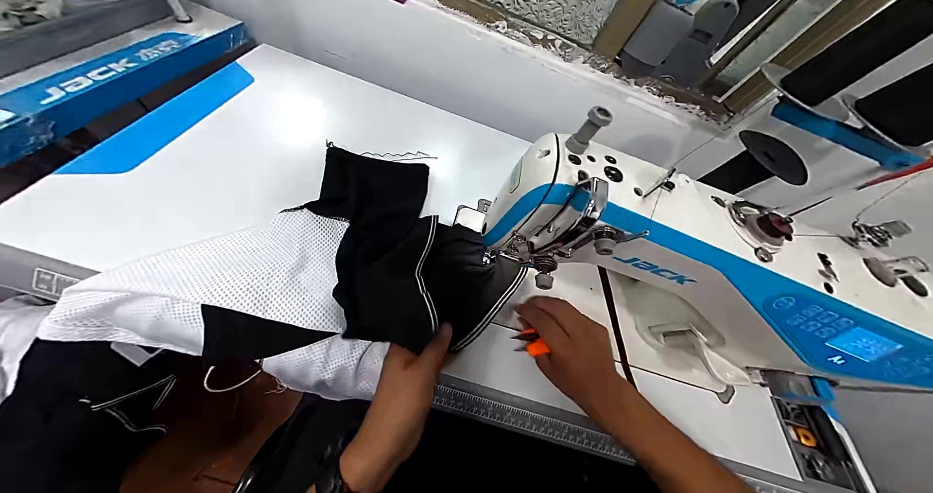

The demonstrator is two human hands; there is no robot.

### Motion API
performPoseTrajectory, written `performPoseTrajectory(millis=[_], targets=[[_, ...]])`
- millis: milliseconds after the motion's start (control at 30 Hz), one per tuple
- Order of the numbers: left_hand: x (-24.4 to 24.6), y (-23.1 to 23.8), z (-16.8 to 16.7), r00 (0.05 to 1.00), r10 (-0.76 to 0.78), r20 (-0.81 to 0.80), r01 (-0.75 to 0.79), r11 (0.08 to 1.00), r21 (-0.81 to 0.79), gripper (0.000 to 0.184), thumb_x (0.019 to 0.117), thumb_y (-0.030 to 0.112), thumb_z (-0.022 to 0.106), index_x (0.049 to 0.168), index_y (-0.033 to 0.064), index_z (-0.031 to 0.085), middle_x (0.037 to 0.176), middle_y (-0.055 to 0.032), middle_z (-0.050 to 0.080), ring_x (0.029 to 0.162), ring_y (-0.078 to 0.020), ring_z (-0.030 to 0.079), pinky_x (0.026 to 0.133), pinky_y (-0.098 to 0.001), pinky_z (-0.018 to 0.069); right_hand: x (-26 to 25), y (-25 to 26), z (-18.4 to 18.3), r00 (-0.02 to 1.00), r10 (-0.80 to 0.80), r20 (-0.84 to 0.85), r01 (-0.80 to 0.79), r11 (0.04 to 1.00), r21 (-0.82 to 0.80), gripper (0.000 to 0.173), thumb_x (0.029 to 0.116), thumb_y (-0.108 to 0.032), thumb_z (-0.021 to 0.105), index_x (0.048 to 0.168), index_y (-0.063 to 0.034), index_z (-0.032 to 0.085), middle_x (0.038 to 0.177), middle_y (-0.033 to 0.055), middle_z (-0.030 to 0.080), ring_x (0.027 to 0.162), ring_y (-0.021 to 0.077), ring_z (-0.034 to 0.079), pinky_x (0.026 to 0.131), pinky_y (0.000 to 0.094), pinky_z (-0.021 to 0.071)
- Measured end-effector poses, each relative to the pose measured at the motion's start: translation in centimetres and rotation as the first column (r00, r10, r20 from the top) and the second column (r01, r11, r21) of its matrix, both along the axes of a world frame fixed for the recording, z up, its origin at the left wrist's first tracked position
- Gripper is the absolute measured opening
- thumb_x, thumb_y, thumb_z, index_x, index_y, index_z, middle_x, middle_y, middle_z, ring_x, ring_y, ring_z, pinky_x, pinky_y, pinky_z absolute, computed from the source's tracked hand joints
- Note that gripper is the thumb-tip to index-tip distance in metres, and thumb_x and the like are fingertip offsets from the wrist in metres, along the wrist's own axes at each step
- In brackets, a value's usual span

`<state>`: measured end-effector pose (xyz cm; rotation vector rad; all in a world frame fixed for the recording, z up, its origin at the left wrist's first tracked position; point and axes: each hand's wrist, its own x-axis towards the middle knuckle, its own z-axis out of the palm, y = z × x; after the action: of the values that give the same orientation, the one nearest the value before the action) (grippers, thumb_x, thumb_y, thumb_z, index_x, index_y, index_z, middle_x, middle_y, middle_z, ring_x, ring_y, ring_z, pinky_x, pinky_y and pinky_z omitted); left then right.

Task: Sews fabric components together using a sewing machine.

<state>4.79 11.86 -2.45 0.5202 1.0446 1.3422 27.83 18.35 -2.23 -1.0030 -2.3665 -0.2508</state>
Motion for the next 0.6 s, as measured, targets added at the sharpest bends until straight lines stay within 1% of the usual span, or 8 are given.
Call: performPoseTrajectory(millis=[100, 167, 200, 267, 333, 467, 533, 600], targets=[[0.7, -5.1, 0.8, 0.917, -0.388, -0.093, 0.389, 0.921, -0.011, 0.032, 0.1082, 0.015, 0.042, 0.125, -0.0084, 0.056, 0.101, -0.0133, 0.074, 0.088, -0.0222, 0.074, 0.081, -0.0408, 0.0627, -2.0, 2.7, 0.4, 0.992, 0.124, 0.021, -0.125, 0.991, 0.036, 0.032, 0.0932, -0.011, 0.062, 0.124, -0.0103, 0.069, 0.126, 0.0092, 0.070, 0.091, 0.0229, 0.073, 0.066, 0.0365, 0.0595], [0.3, -6.8, 2.1, 0.754, -0.538, -0.376, 0.614, 0.781, 0.115, 0.031, 0.1093, 0.017, 0.044, 0.114, -0.0049, 0.066, 0.094, -0.0103, 0.075, 0.081, -0.0178, 0.074, 0.076, -0.0388, 0.0634, -2.7, 4.3, 0.4, 0.980, 0.198, 0.022, -0.198, 0.980, 0.007, 0.034, 0.0937, -0.010, 0.062, 0.127, -0.0104, 0.070, 0.134, 0.0083, 0.068, 0.097, 0.0215, 0.073, 0.066, 0.0362, 0.0598], [0.1, -6.9, 3.1, 0.716, -0.449, -0.535, 0.620, 0.760, 0.192, 0.030, 0.1091, 0.016, 0.046, 0.110, -0.0015, 0.069, 0.091, -0.0079, 0.076, 0.079, -0.0147, 0.074, 0.074, -0.0365, 0.0636, -2.9, 4.8, 0.3, 0.971, 0.238, 0.013, -0.238, 0.971, -0.033, 0.034, 0.0937, -0.009, 0.062, 0.127, -0.0112, 0.070, 0.135, 0.0083, 0.067, 0.101, 0.0213, 0.073, 0.068, 0.0369, 0.0606], [-0.7, -5.2, 4.5, 0.615, -0.061, -0.786, 0.521, 0.780, 0.347, 0.028, 0.1070, 0.014, 0.045, 0.110, 0.0033, 0.071, 0.096, -0.0054, 0.075, 0.086, -0.0109, 0.072, 0.079, -0.0325, 0.0610, -2.9, 5.5, -0.1, 0.949, 0.314, 0.013, -0.309, 0.942, -0.133, 0.038, 0.0912, -0.008, 0.065, 0.129, -0.0150, 0.070, 0.129, 0.0082, 0.068, 0.108, 0.0219, 0.071, 0.077, 0.0394, 0.0619], [-1.6, -1.0, 3.6, 0.400, 0.271, -0.875, 0.447, 0.777, 0.444, 0.031, 0.1047, 0.012, 0.041, 0.116, 0.0067, 0.069, 0.107, -0.0048, 0.074, 0.098, -0.0119, 0.071, 0.086, -0.0325, 0.0602, -2.8, 5.9, -0.5, 0.936, 0.351, -0.005, -0.347, 0.923, -0.166, 0.037, 0.0875, -0.007, 0.068, 0.123, -0.0166, 0.071, 0.116, 0.0084, 0.068, 0.096, 0.0225, 0.071, 0.067, 0.0400, 0.0604], [-2.3, 4.8, -0.1, 0.182, 0.218, -0.959, 0.551, 0.785, 0.283, 0.027, 0.1040, 0.019, 0.051, 0.124, 0.0093, 0.067, 0.123, -0.0041, 0.069, 0.113, -0.0143, 0.068, 0.094, -0.0357, 0.0587, -2.0, 6.0, -1.6, 0.943, 0.325, -0.066, -0.329, 0.942, -0.062, 0.014, 0.0887, -0.009, 0.068, 0.100, -0.0140, 0.074, 0.111, 0.0060, 0.073, 0.091, 0.0203, 0.072, 0.067, 0.0365, 0.0605], [-1.9, 4.4, -1.4, 0.043, 0.205, -0.978, 0.579, 0.792, 0.192, 0.033, 0.1037, 0.027, 0.053, 0.129, 0.0130, 0.068, 0.136, -0.0041, 0.066, 0.132, -0.0196, 0.059, 0.106, -0.0401, 0.0526, -1.5, 6.0, -1.8, 0.941, 0.335, -0.051, -0.336, 0.941, -0.028, 0.011, 0.0903, -0.011, 0.067, 0.098, -0.0135, 0.074, 0.111, 0.0053, 0.074, 0.084, 0.0204, 0.072, 0.064, 0.0352, 0.0589], [-1.6, 3.5, -2.1, -0.069, 0.209, -0.975, 0.555, 0.821, 0.137, 0.039, 0.1037, 0.035, 0.050, 0.135, 0.0184, 0.067, 0.143, -0.0026, 0.062, 0.136, -0.0242, 0.056, 0.106, -0.0443, 0.0526, -1.3, 5.9, -2.0, 0.943, 0.332, -0.028, -0.332, 0.943, -0.027, 0.011, 0.0911, -0.012, 0.066, 0.098, -0.0143, 0.074, 0.109, 0.0045, 0.075, 0.082, 0.0204, 0.071, 0.062, 0.0344, 0.0569]])
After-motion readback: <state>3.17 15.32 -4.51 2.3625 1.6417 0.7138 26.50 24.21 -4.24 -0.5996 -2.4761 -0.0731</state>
